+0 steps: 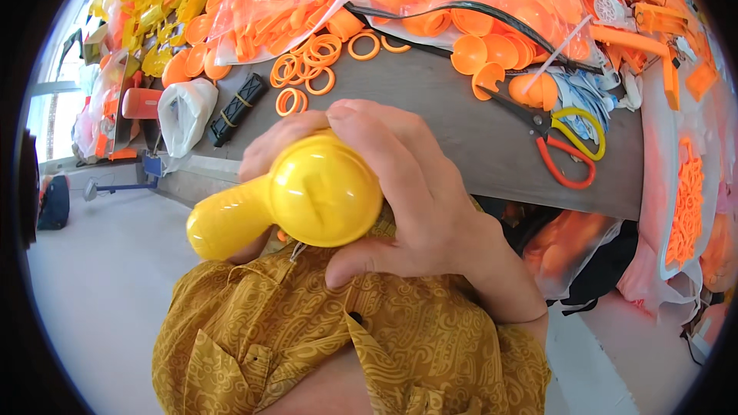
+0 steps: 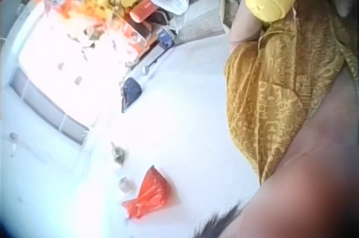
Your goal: Assembling a yellow plastic toy gun by fitting various components together and trimming plastic parts.
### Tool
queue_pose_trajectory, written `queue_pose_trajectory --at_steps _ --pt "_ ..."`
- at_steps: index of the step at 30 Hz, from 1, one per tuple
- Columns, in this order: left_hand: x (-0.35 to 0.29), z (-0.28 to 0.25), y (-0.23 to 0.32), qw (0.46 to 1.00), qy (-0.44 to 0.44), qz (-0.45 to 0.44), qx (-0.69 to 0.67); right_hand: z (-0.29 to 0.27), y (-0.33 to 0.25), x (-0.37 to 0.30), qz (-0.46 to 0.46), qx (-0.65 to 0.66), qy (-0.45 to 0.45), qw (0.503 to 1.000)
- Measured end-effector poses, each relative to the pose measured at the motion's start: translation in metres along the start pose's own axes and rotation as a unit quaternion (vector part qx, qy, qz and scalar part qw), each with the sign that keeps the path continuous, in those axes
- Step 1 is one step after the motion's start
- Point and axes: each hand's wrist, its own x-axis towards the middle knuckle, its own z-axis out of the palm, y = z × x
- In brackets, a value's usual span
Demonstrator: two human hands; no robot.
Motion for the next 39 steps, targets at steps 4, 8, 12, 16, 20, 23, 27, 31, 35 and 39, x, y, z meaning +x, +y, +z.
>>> queue_pose_trajectory --at_steps 4,8,12,16,20,23,27,31,35,39 --pt "0.003 0.001 0.003 0.995 -0.066 -0.052 -0.055 -0.001 0.001 0.01 -0.074 -0.101 -0.008 0.992" --pt "0.007 0.005 0.007 0.96 -0.125 -0.132 -0.212 0.001 -0.01 0.021 -0.042 -0.15 0.01 0.988" --pt "0.007 0.022 0.013 0.846 0.024 -0.293 -0.445 -0.004 0.01 0.03 0.021 -0.113 0.021 0.993" --pt "0.019 0.026 0.0 0.818 0.146 -0.229 -0.507 -0.011 0.014 0.041 0.209 0.126 -0.019 0.97" --pt "0.018 0.012 -0.015 0.691 0.17 -0.296 -0.637 -0.016 0.013 0.018 0.285 0.105 0.061 0.951" --pt "0.018 0.016 -0.021 0.747 0.212 -0.311 -0.548 0.003 0.008 -0.01 0.317 0.129 0.047 0.938" --pt "0.016 0.027 -0.025 0.71 0.257 -0.284 -0.592 0.029 0.002 -0.015 0.278 0.14 0.039 0.95" --pt "0.022 0.04 -0.013 0.685 0.298 -0.311 -0.587 0.049 0.013 -0.001 0.266 0.281 0.102 0.916" --pt "0.025 0.044 -0.004 0.694 0.324 -0.303 -0.567 0.041 0.016 0.012 0.313 0.308 0.149 0.886" --pt "0.011 0.039 -0.004 0.8 0.268 -0.246 -0.478 0.014 0.014 0.021 0.318 0.284 0.149 0.892"
